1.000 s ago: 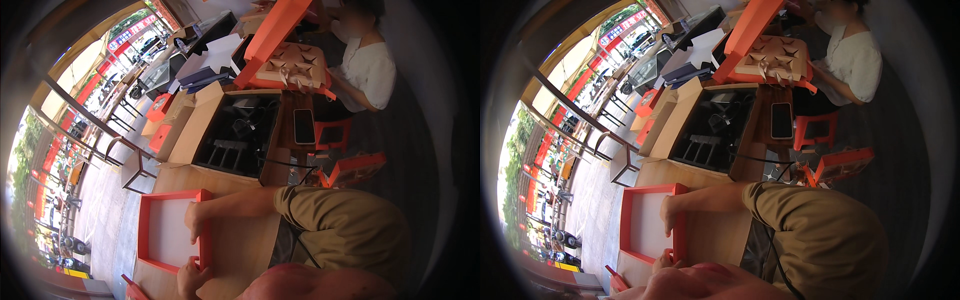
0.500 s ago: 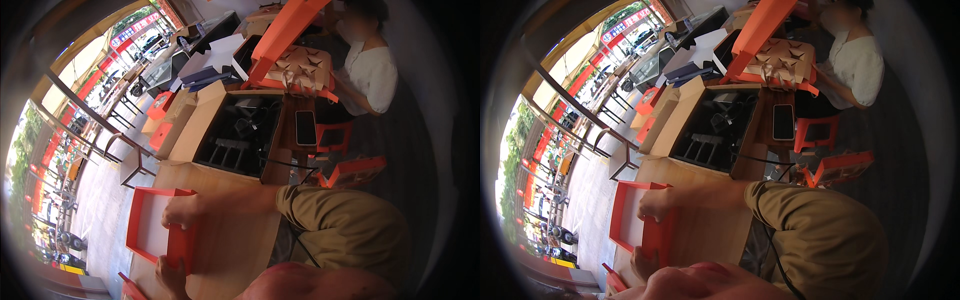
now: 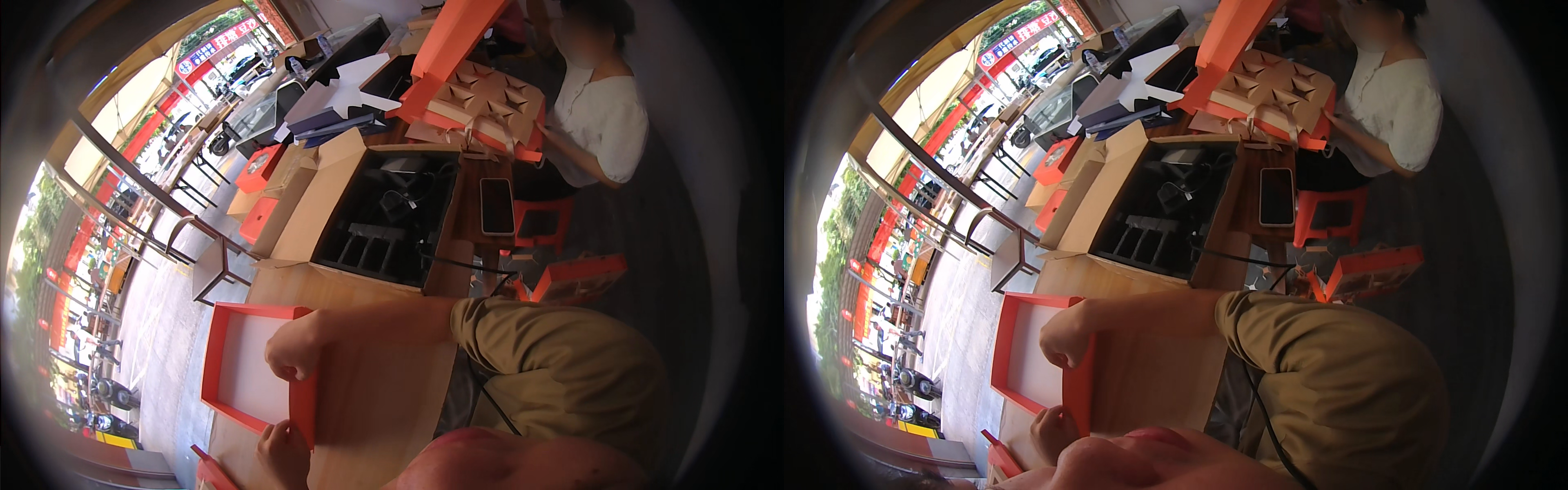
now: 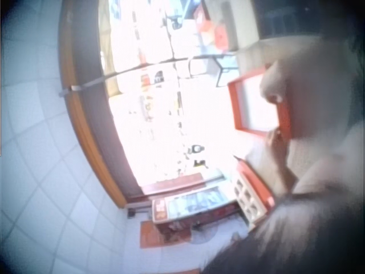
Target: The person assembles cardboard boxes by folding the sides and flaps into place and then moves the completed box pieces aside.
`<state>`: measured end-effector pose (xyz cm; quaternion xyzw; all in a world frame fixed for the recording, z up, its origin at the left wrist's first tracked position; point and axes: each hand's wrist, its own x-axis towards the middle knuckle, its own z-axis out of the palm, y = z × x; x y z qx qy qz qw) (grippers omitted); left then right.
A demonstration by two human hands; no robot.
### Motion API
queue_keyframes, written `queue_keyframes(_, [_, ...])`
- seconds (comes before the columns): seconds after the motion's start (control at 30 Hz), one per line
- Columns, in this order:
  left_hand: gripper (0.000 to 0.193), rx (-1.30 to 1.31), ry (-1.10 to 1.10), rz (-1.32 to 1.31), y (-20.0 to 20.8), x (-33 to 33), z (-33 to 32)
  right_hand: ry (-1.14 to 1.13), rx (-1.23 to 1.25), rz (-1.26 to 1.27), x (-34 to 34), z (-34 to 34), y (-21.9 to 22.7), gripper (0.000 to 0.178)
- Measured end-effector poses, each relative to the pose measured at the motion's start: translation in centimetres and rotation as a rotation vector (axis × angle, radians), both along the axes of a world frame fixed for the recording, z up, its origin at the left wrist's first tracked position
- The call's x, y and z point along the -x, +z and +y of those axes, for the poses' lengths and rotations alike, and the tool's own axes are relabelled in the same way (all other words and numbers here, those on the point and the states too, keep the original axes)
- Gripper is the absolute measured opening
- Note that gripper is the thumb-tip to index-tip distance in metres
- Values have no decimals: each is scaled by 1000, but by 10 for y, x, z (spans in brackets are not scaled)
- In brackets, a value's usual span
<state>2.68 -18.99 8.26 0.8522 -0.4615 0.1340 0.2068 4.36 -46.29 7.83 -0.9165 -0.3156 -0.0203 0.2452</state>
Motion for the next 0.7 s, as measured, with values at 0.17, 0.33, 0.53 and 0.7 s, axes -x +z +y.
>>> queue_keyframes(0.17, [13,-55,-170,274,-3,0,2,-90,166,231,28,9,26,23])
queue_keyframes(0.33, [21,48,-43,128,-29,-55,21,-201,189,337,41,9,28,23])
queue_keyframes(0.53, [23,-135,-25,-108,-64,-95,45,-316,448,176,16,16,-4,22])
queue_keyframes(0.7, [27,-151,-39,-137,-61,-93,50,-511,525,69,5,8,-11,17])
